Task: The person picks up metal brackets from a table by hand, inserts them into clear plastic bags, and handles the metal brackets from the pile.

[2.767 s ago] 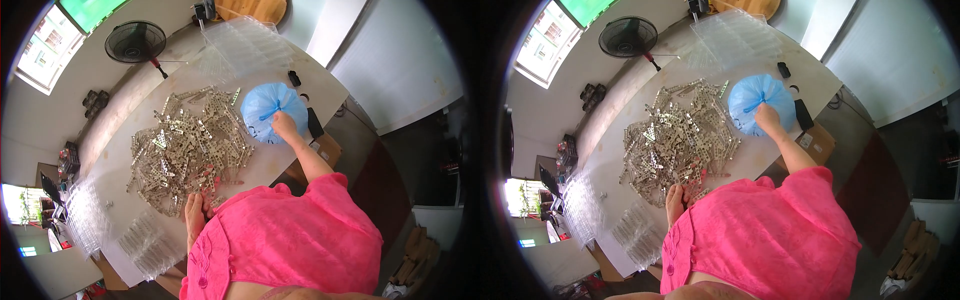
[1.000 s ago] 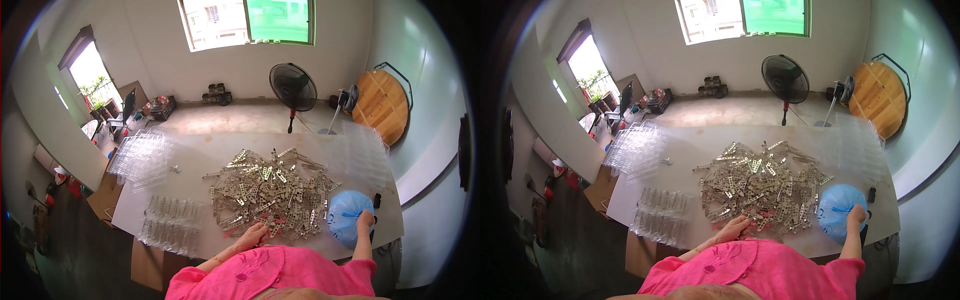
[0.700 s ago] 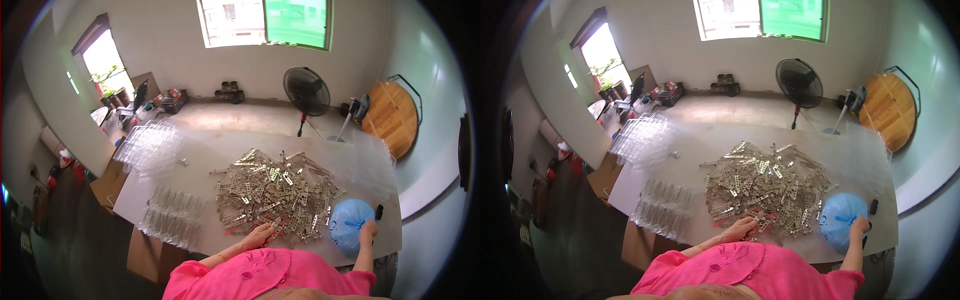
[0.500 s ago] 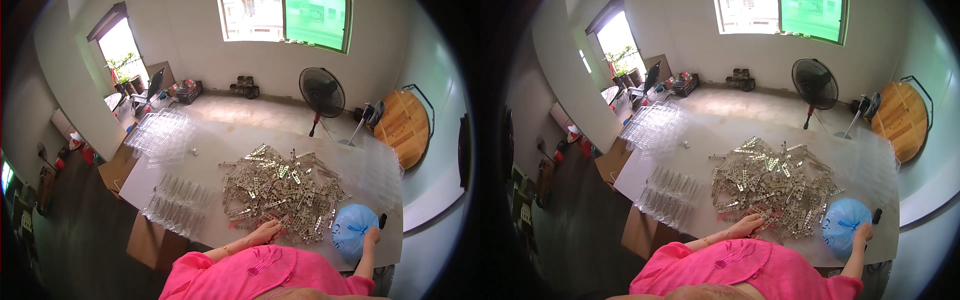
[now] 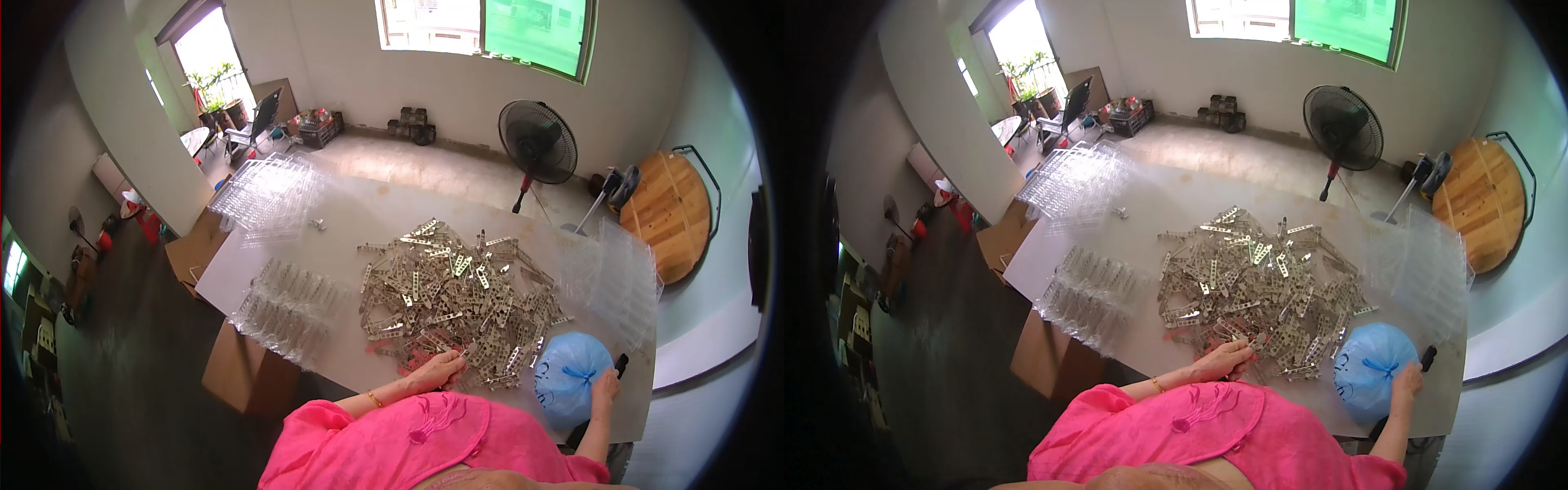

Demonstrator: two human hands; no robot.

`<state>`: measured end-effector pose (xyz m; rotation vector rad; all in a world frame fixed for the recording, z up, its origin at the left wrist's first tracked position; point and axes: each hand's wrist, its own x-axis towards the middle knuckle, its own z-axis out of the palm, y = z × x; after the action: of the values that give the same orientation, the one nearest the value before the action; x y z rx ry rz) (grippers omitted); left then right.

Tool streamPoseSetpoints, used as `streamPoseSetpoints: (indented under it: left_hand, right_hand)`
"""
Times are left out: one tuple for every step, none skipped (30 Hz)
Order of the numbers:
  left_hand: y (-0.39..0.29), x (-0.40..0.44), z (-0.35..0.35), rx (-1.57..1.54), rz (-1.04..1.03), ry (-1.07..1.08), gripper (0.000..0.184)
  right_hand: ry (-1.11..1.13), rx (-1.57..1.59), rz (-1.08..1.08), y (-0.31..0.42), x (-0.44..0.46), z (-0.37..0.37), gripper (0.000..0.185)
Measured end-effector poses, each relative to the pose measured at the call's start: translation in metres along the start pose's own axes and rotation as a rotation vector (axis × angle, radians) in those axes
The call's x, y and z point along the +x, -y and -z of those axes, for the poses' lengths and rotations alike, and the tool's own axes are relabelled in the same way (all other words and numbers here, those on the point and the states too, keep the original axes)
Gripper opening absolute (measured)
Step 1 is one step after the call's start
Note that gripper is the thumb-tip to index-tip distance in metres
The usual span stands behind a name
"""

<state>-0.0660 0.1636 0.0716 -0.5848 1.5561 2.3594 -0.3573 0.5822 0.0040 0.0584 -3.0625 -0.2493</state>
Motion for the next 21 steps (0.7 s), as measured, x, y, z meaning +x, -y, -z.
streamPoseSetpoints:
  left_hand:
    - [-0.002,-0.001,-0.003,-0.009,0.004,-0.004,0.023]
    - [-0.004,-0.002,-0.006,0.016,-0.005,-0.009,0.024]
    - [-0.004,-0.002,-0.008,0.043,-0.015,-0.012,0.024]
    - [-0.003,-0.001,-0.009,0.030,-0.013,-0.015,0.026]
    - [-0.003,-0.001,-0.011,0.027,-0.009,-0.017,0.026]
    - [-0.003,0.000,-0.012,0.025,-0.007,-0.024,0.026]
    - [-0.003,-0.001,-0.013,0.022,-0.003,-0.032,0.027]
    - [-0.004,-0.001,-0.014,0.018,0.006,-0.033,0.027]
    - [-0.004,-0.001,-0.014,0.007,0.009,-0.029,0.026]
    - [-0.005,-0.002,-0.015,-0.003,0.009,-0.024,0.026]
    - [-0.005,-0.002,-0.015,-0.005,0.016,-0.023,0.026]
    - [-0.006,-0.002,-0.015,-0.011,0.022,-0.024,0.026]
    - [-0.006,-0.003,-0.015,-0.014,0.026,-0.024,0.026]
    - [-0.006,-0.003,-0.014,-0.013,0.026,-0.016,0.025]
    - [-0.006,-0.003,-0.012,-0.012,0.026,-0.013,0.025]
    - [-0.005,-0.003,-0.009,0.005,0.003,-0.014,0.025]
    - [-0.003,-0.003,-0.009,0.022,-0.015,-0.008,0.025]
    - [-0.002,-0.002,-0.007,0.054,-0.016,-0.035,0.025]
    - [-0.003,-0.002,-0.005,0.090,-0.008,-0.048,0.025]
    - [0.003,0.000,0.000,0.084,-0.039,-0.068,0.026]
    - [-0.006,-0.004,-0.002,0.113,-0.017,-0.079,0.027]
  right_hand:
    - [0.004,-0.006,0.008,0.000,-0.001,0.001,0.022]
    - [-0.001,0.026,0.052,0.001,0.000,0.003,0.022]
    - [-0.007,0.059,0.094,0.003,0.001,0.005,0.023]
    - [-0.003,0.057,0.098,0.005,0.001,0.008,0.023]
    - [-0.034,0.090,0.108,0.008,0.000,0.012,0.020]
    - [-0.064,0.122,0.117,0.010,-0.001,0.016,0.019]
    - [-0.058,0.120,0.119,0.013,-0.004,0.021,0.019]
    - [-0.132,0.196,0.131,0.016,-0.008,0.028,0.017]
    - [-0.203,0.271,0.142,0.017,-0.013,0.032,0.015]
    - [-0.194,0.267,0.142,0.017,-0.018,0.035,0.015]
    - [-0.199,0.260,0.145,0.018,-0.021,0.039,0.011]
    - [-0.206,0.255,0.149,0.018,-0.024,0.041,0.009]
    - [-0.204,0.253,0.147,0.011,-0.024,0.032,0.009]
    - [-0.144,0.228,0.168,0.002,-0.024,0.020,0.011]
    - [-0.086,0.202,0.188,-0.006,-0.023,0.010,0.013]
    - [-0.085,0.200,0.184,-0.001,-0.027,0.015,0.013]
    - [-0.104,0.258,0.161,0.006,-0.034,0.025,0.015]
    - [-0.120,0.308,0.124,0.004,-0.040,0.034,0.018]
    - [-0.261,0.350,0.108,0.000,-0.037,0.022,0.022]
    - [-0.397,0.377,0.082,-0.004,-0.030,0.000,0.027]
    - [-0.475,0.413,0.119,-0.013,-0.022,-0.018,0.031]
